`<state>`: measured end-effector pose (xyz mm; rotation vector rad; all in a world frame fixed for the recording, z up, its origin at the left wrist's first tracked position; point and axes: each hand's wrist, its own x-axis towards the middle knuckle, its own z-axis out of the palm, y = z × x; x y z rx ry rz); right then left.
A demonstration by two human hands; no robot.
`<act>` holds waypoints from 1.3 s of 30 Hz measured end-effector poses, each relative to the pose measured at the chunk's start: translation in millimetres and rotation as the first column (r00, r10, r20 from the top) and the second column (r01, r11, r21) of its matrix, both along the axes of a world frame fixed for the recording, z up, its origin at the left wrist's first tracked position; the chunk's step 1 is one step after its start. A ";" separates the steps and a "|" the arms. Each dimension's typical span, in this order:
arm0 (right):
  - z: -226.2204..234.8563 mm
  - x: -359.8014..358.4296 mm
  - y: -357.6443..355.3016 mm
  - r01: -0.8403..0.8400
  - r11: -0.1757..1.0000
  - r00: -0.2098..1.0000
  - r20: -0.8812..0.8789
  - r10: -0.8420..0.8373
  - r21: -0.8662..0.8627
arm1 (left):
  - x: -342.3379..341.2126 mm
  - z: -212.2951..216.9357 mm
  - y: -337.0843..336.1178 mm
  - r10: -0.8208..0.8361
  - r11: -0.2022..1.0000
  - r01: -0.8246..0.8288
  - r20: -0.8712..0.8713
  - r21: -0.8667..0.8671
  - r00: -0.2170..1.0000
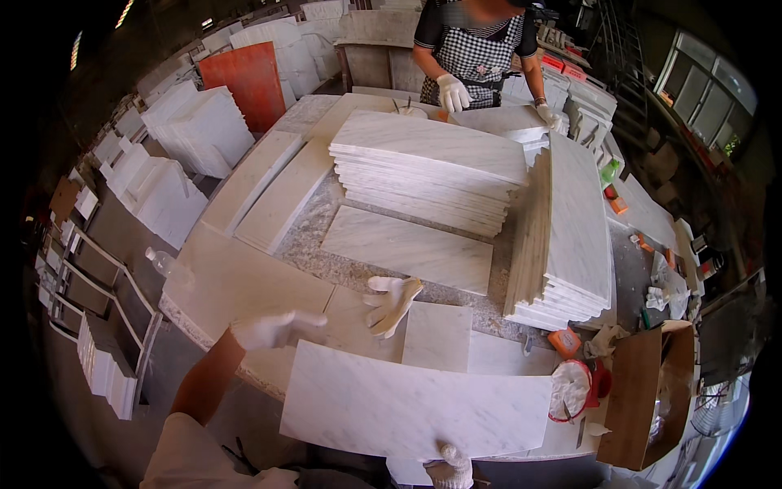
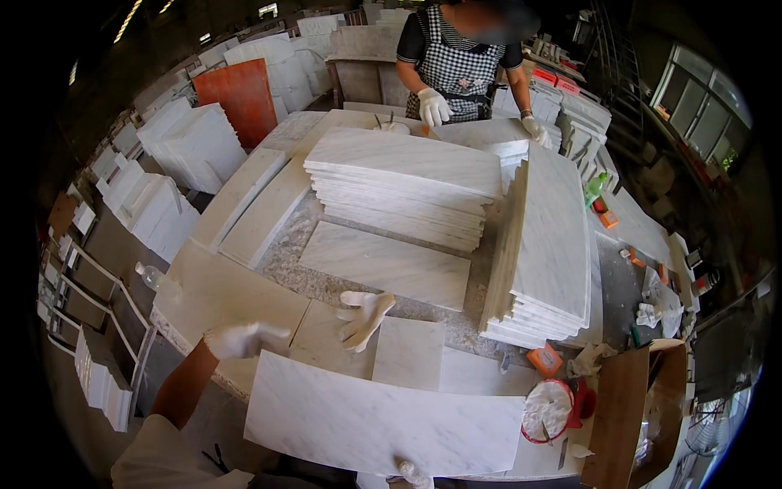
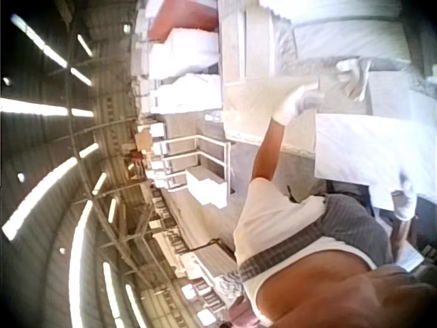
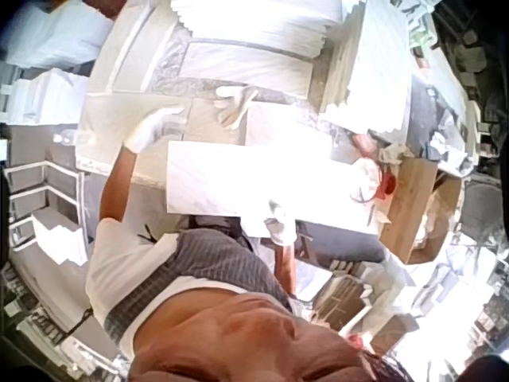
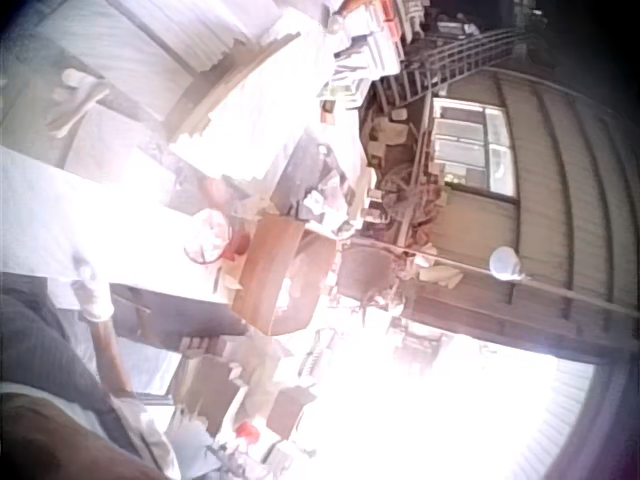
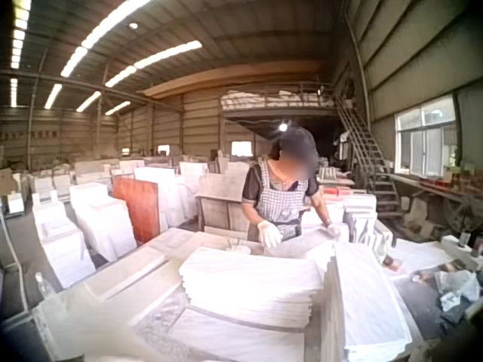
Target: The person handles white stone slabs on a workbench, applying a white paste with a small trowel and smoothing the surface. They repeatedly pick up slabs, apply the paste, and place them back into stacks.
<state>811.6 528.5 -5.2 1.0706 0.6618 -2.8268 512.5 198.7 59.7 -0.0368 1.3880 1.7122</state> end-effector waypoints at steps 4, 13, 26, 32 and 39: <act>13.7 9.8 4.9 0.072 0.990 0.996 0.040 -0.077 0.121 | -81.4 -43.5 41.3 -0.056 0.912 -0.190 -0.570 -0.363 0.820; 36.1 -5.9 -85.2 0.265 0.945 0.955 0.081 -0.284 0.190 | -233.2 -119.7 116.5 -0.769 0.639 -0.366 -0.574 -0.676 -0.282; 27.7 -125.8 -83.9 0.176 0.978 0.974 0.126 -0.189 0.111 | -198.7 -134.7 167.8 -0.560 0.790 0.079 -0.769 -0.607 -0.307; 12.3 -225.5 -59.3 -0.361 0.794 0.931 0.139 0.337 0.489 | -138.8 -166.4 159.9 -0.483 0.710 0.327 -0.770 -0.623 -0.416; -49.8 -325.3 -34.8 -0.026 0.999 0.992 -0.120 0.023 -0.022 | -72.7 -111.8 109.7 -0.485 0.865 0.289 -0.830 -0.410 0.274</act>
